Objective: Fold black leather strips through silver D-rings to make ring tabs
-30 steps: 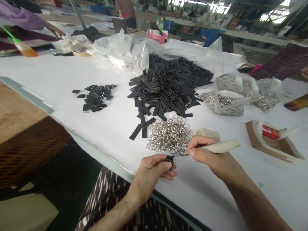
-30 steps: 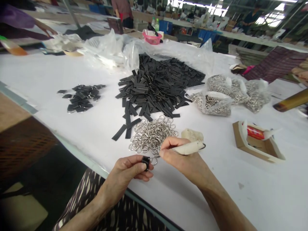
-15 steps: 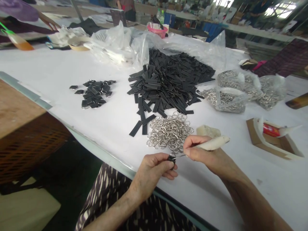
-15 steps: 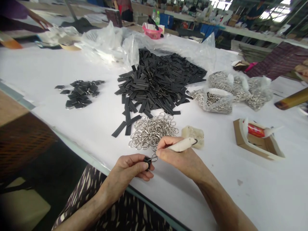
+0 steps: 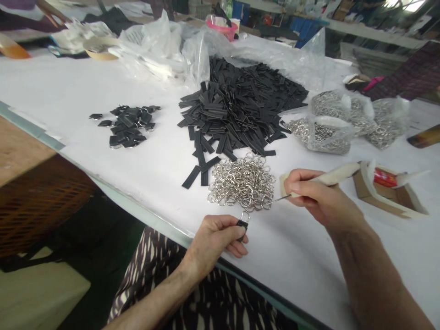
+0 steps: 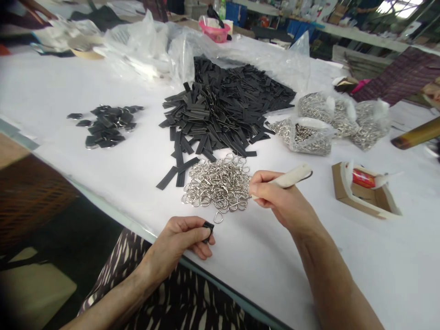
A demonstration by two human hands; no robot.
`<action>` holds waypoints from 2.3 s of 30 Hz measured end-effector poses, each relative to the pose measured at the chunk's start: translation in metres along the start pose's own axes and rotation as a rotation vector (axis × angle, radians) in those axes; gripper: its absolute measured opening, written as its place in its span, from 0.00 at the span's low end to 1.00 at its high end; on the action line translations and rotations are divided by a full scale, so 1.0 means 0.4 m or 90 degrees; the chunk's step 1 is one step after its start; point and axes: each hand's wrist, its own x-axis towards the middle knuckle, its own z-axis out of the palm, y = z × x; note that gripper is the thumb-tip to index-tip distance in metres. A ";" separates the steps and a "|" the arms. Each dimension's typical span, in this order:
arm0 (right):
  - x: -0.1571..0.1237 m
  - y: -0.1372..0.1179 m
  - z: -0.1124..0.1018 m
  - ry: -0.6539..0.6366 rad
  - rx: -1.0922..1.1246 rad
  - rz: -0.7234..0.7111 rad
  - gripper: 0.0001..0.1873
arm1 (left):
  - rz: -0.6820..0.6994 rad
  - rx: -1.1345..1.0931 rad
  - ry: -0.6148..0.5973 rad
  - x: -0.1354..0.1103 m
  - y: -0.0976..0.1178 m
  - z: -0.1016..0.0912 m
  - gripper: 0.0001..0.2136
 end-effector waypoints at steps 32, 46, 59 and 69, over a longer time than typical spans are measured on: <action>-0.029 -0.004 0.044 0.153 -0.385 -0.021 0.13 | 0.234 -0.008 0.228 -0.020 0.069 -0.172 0.07; -0.017 0.022 0.024 0.188 -0.420 -0.128 0.14 | 0.410 0.203 0.614 0.051 0.218 -0.410 0.11; -0.024 0.052 0.060 0.015 -0.434 -0.161 0.08 | 0.193 0.810 0.435 0.103 0.160 -0.208 0.07; -0.043 0.099 0.148 -0.145 -0.903 -0.357 0.12 | 0.180 0.712 0.419 0.087 0.146 -0.249 0.03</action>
